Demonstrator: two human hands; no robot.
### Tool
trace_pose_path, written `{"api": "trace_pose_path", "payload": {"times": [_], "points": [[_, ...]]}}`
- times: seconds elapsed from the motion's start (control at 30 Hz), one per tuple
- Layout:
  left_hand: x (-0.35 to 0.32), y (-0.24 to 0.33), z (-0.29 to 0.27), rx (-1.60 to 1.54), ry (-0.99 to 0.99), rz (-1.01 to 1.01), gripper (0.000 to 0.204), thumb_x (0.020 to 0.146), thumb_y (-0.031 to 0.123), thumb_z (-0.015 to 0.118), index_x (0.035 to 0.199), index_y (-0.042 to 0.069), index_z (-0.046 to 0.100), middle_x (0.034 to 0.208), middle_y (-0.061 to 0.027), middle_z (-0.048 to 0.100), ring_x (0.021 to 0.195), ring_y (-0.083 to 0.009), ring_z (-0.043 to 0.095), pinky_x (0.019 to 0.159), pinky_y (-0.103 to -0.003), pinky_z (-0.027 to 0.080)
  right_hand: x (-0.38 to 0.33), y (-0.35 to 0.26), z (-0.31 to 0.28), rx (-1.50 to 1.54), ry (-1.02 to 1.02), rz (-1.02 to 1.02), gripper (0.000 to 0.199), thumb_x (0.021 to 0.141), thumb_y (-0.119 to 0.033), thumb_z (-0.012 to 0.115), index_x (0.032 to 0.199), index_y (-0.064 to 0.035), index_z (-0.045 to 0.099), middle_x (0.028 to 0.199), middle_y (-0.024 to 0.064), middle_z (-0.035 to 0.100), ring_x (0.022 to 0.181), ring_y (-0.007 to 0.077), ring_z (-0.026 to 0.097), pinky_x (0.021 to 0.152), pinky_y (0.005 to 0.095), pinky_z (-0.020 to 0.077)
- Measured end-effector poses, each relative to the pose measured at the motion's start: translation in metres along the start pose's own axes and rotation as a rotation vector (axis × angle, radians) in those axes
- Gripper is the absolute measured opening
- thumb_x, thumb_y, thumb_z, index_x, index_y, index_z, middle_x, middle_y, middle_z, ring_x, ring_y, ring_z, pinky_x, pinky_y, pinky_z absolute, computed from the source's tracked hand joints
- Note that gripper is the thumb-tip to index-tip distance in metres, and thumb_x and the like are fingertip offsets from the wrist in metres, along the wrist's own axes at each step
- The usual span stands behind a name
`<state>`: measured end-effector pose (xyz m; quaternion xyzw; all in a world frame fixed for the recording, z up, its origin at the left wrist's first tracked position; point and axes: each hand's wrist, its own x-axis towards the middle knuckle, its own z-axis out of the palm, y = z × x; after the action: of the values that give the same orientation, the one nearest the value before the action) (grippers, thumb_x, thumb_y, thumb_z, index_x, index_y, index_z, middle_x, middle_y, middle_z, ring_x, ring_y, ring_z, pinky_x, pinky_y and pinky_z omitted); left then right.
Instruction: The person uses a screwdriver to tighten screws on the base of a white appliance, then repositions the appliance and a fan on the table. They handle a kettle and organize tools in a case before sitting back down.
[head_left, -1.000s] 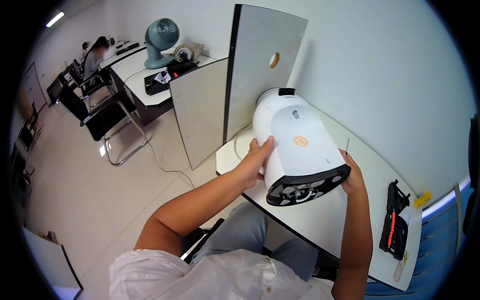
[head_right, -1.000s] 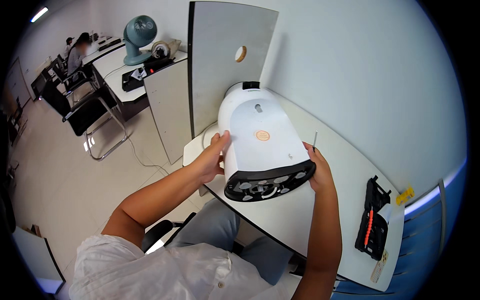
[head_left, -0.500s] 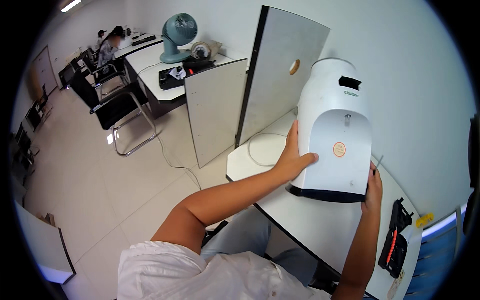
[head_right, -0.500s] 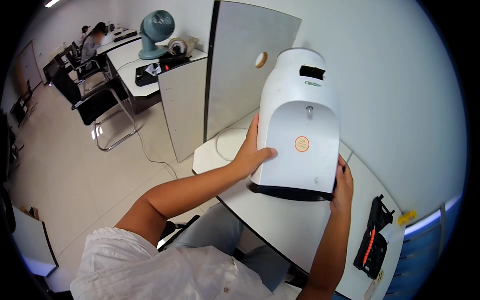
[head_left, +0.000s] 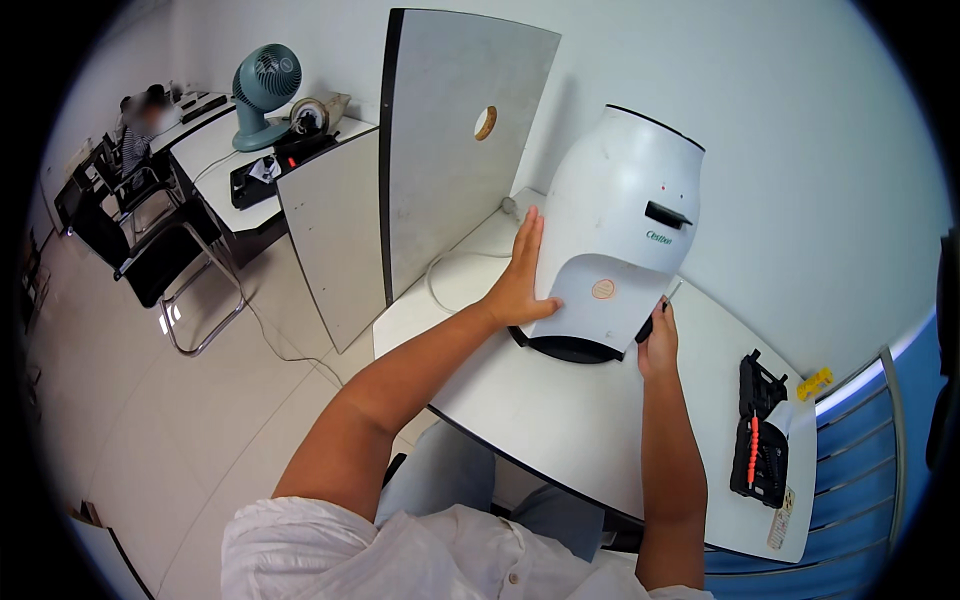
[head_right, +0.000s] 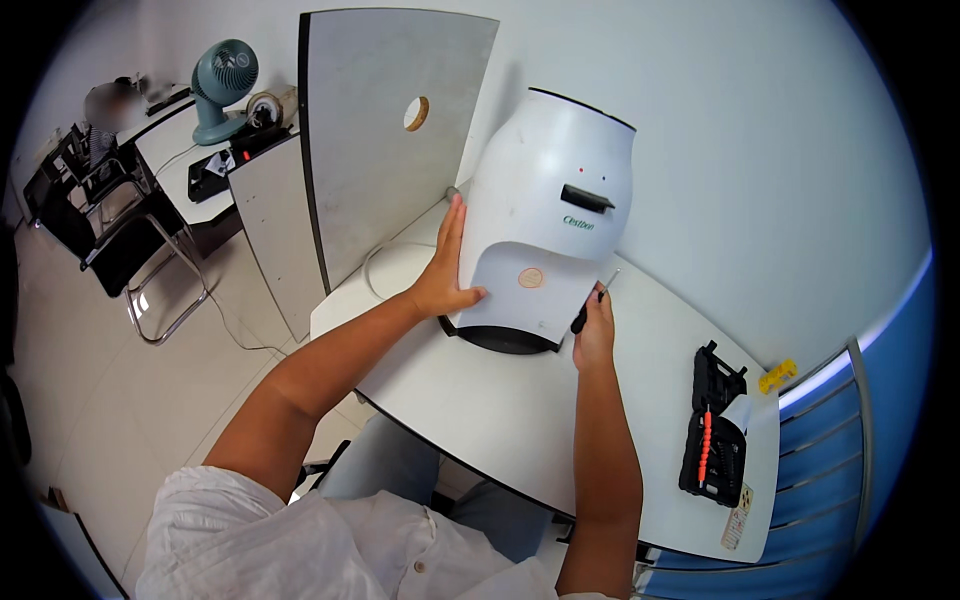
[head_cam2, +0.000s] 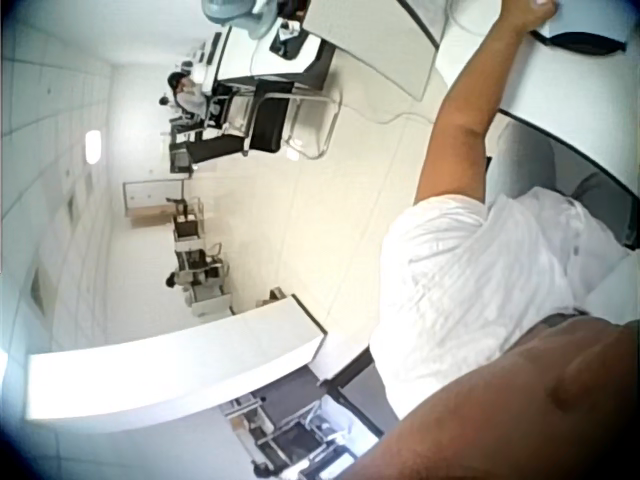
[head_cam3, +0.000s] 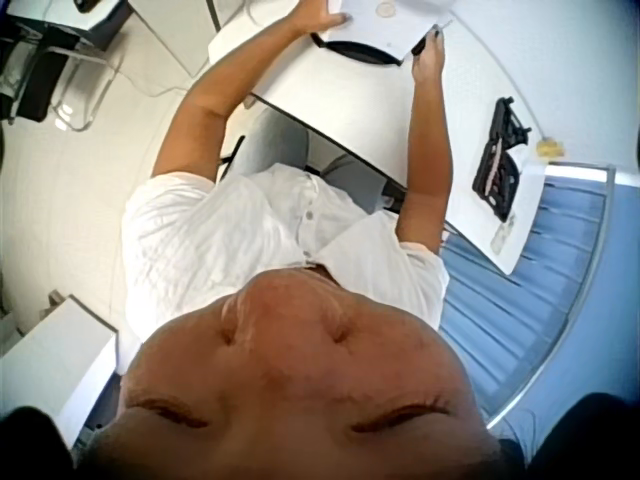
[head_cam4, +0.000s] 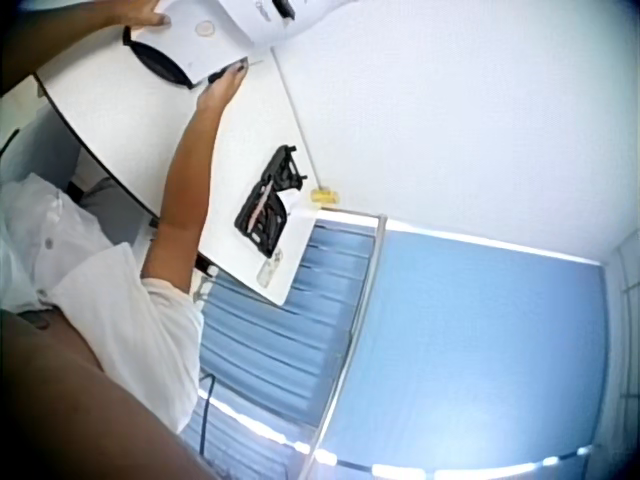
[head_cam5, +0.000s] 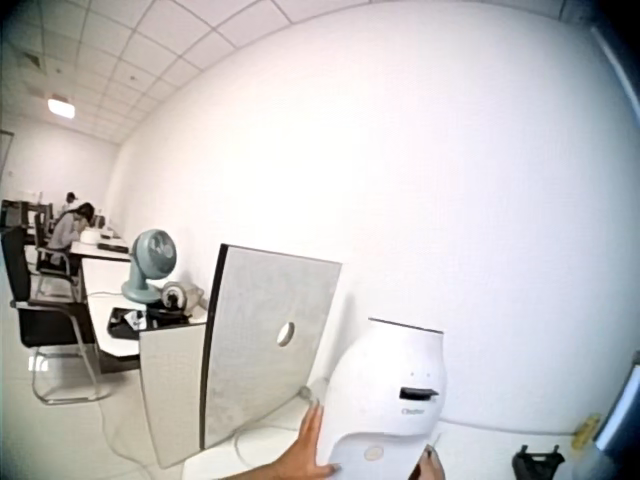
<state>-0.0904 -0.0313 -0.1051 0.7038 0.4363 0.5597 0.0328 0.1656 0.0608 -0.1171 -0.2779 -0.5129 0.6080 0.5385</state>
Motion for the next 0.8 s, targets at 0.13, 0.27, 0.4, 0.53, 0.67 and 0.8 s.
{"api": "trace_pose_path", "payload": {"times": [0.13, 0.27, 0.4, 0.53, 0.67, 0.8], "points": [[0.006, -0.021, 0.000, 0.025, -0.036, -0.010, 0.111, 0.063, 0.014, 0.068, 0.144, 0.004, -0.008, 0.150, -0.0205, -0.006, 0.140, -0.0362, 0.002, 0.112, -0.041, 0.015, 0.018, 0.020, -0.002, -0.041, 0.023, 0.015, 0.034, 0.099, -0.022, 0.037, 0.128, -0.0064, 0.043, 0.119, 0.0048, 0.052, 0.106, 0.0143, 0.049, 0.091, 0.0309, 0.0400], [0.008, -0.044, -0.006, 0.088, -0.034, -0.092, 0.109, 0.066, 0.011, 0.067, 0.143, 0.005, -0.010, 0.149, -0.0222, 0.003, 0.139, -0.0370, 0.008, 0.111, -0.039, 0.019, 0.025, 0.026, 0.021, -0.093, 0.075, 0.091, 0.035, 0.099, -0.022, 0.035, 0.133, -0.0152, 0.040, 0.123, -0.0009, 0.050, 0.110, 0.0128, 0.047, 0.090, 0.0362, 0.0376], [0.013, -0.055, -0.009, 0.096, -0.092, -0.154, 0.108, 0.071, 0.014, 0.068, 0.143, 0.006, -0.012, 0.147, -0.0245, 0.007, 0.136, -0.0397, 0.015, 0.110, -0.039, 0.023, 0.031, 0.037, 0.021, -0.116, 0.063, 0.053, 0.038, 0.099, -0.023, 0.035, 0.136, -0.0150, 0.037, 0.129, -0.0004, 0.046, 0.116, 0.0131, 0.044, 0.092, 0.0378, 0.0368], [0.012, -0.063, -0.014, 0.239, -0.111, -0.145, 0.106, 0.074, 0.016, 0.070, 0.144, 0.006, -0.009, 0.147, -0.0250, 0.010, 0.136, -0.0398, 0.016, 0.109, -0.039, 0.026, 0.025, 0.028, 0.031, -0.230, 0.058, 0.119, 0.044, 0.098, -0.031, 0.039, 0.139, -0.0151, 0.035, 0.132, -0.0003, 0.045, 0.119, 0.0140, 0.042, 0.094, 0.0389, 0.0336], [-0.019, -0.041, -0.024, 0.197, -0.103, -0.253, 0.091, 0.078, 0.015, 0.066, 0.145, 0.005, 0.005, 0.147, -0.0223, 0.017, 0.132, -0.0369, 0.028, 0.106, -0.040, 0.029, -0.018, -0.016, 0.012, -0.439, -0.018, 0.211, 0.049, 0.096, -0.035, 0.041, 0.139, -0.0114, 0.035, 0.131, 0.0061, 0.048, 0.115, 0.0175, 0.047, 0.093, 0.0358, 0.0362], [-0.115, 0.061, -0.107, 0.262, -0.314, -0.055, 0.060, 0.075, 0.016, 0.060, 0.131, 0.000, 0.042, 0.133, -0.0195, 0.046, 0.117, -0.0336, 0.048, 0.098, -0.042, 0.037, -0.084, -0.060, -0.061, -0.544, -0.001, 0.116, 0.046, 0.097, -0.031, 0.039, 0.135, -0.0061, 0.037, 0.118, 0.0104, 0.057, 0.101, 0.0180, 0.055, 0.085, 0.0314, 0.0425]]}}
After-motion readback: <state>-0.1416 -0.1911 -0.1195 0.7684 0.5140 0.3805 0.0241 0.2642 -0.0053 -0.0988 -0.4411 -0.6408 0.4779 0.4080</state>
